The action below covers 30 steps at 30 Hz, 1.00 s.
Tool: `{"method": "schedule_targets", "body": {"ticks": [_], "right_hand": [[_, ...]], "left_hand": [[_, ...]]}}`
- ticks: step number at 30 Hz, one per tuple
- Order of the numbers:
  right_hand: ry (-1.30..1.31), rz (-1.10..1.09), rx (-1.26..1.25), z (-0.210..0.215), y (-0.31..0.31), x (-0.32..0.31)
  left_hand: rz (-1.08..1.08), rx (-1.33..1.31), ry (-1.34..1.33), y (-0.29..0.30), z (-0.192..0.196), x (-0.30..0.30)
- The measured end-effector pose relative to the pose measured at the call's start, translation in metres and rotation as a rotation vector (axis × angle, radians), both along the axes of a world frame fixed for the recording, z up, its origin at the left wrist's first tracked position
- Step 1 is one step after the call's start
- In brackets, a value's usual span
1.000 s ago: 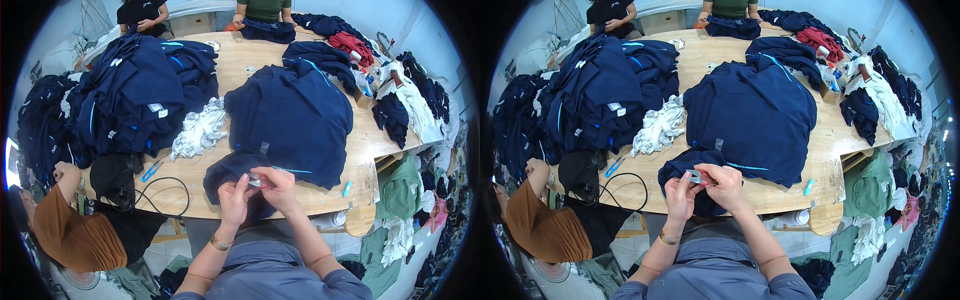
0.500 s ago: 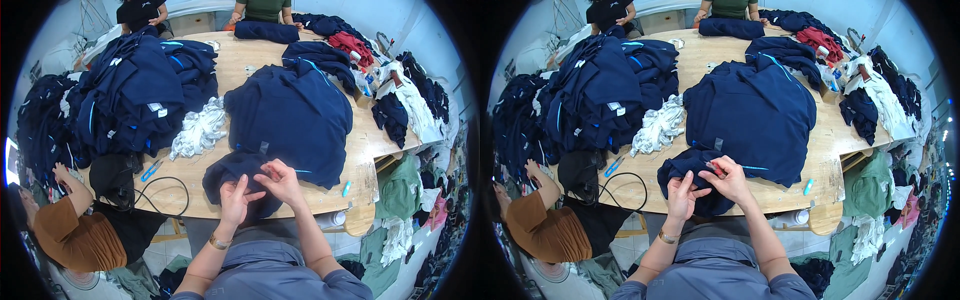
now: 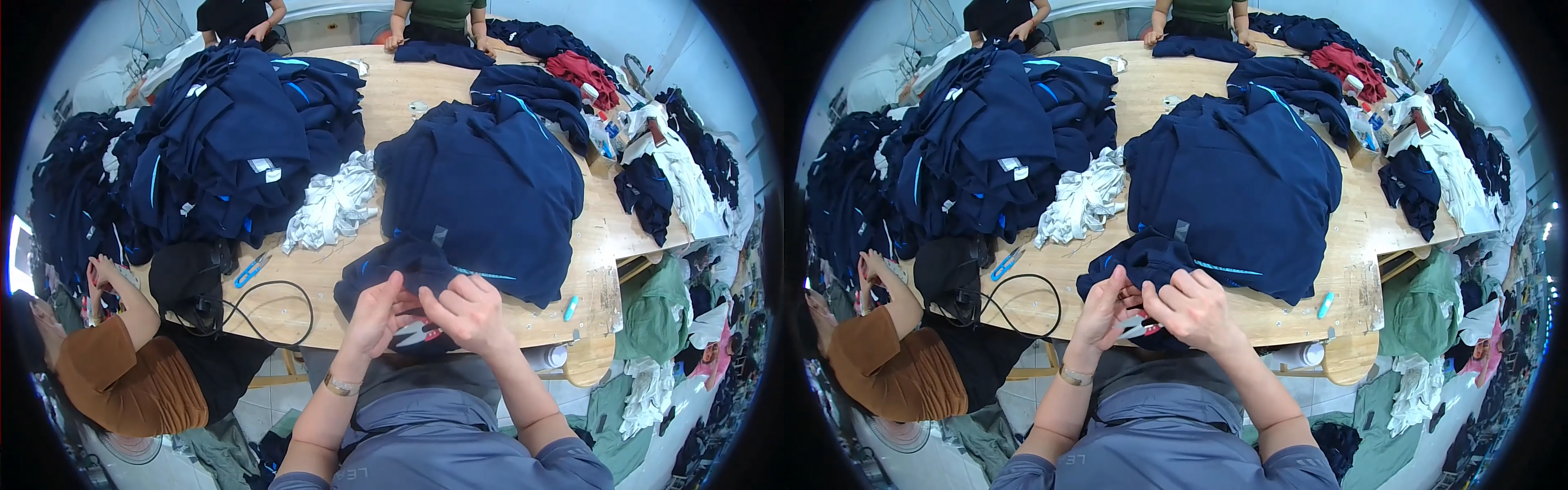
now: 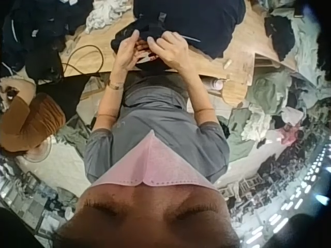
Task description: The worker trims excess threads from finished blue garments using thread snips.
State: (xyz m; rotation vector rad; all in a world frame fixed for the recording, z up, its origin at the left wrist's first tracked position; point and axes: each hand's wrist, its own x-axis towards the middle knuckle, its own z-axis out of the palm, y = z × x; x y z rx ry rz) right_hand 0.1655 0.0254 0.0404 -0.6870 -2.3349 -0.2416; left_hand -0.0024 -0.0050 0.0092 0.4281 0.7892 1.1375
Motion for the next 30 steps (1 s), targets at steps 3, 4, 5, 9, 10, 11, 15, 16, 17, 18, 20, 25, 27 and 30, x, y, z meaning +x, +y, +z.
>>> {"method": "schedule_targets", "body": {"ticks": [3,4,5,9,10,11,15,16,17,18,20,25,27,30], "right_hand": [[0.062,0.052,0.010,-0.003,-0.003,-0.001],[0.060,0.051,0.011,-0.007,-0.002,0.000],[0.201,0.045,-0.108,-0.015,0.001,0.000],[0.609,-0.073,-0.478,-0.019,-0.006,-0.003],[0.729,-0.164,-0.591,-0.017,-0.008,-0.005],[0.771,-0.210,-0.705,-0.010,-0.010,-0.007],[0.520,-0.076,-0.379,-0.015,-0.001,-0.013],[0.520,-0.076,-0.380,-0.016,-0.001,-0.013],[0.495,-0.086,-0.353,-0.017,-0.003,-0.014],[0.470,-0.097,-0.325,-0.017,-0.004,-0.015],[0.447,-0.095,-0.303,-0.012,-0.006,-0.017],[0.573,0.107,-0.312,-0.012,-0.010,-0.007],[0.681,0.093,-0.341,-0.013,-0.016,-0.003],[0.924,-0.083,-0.699,-0.018,-0.027,0.002]], "left_hand": [[0.068,0.013,-0.113,0.005,-0.001,0.009],[0.149,0.018,-0.102,0.007,0.001,0.012],[0.174,0.037,-0.109,0.007,0.001,0.012],[0.241,0.080,-0.199,0.006,0.004,0.016],[0.239,0.079,-0.199,0.006,0.006,0.016],[0.246,0.058,-0.181,0.006,0.010,0.016],[0.244,0.085,-0.240,0.002,0.005,0.019],[0.244,0.085,-0.240,0.003,0.005,0.021],[0.245,0.060,-0.267,0.003,0.006,0.025],[0.245,0.035,-0.294,0.003,0.008,0.028],[0.209,0.016,-0.337,0.001,0.006,0.024],[0.275,-0.123,-0.539,0.004,0.002,0.025],[0.279,0.001,-0.511,0.006,0.001,0.023],[0.321,0.023,-0.433,0.007,0.011,0.029]]}}
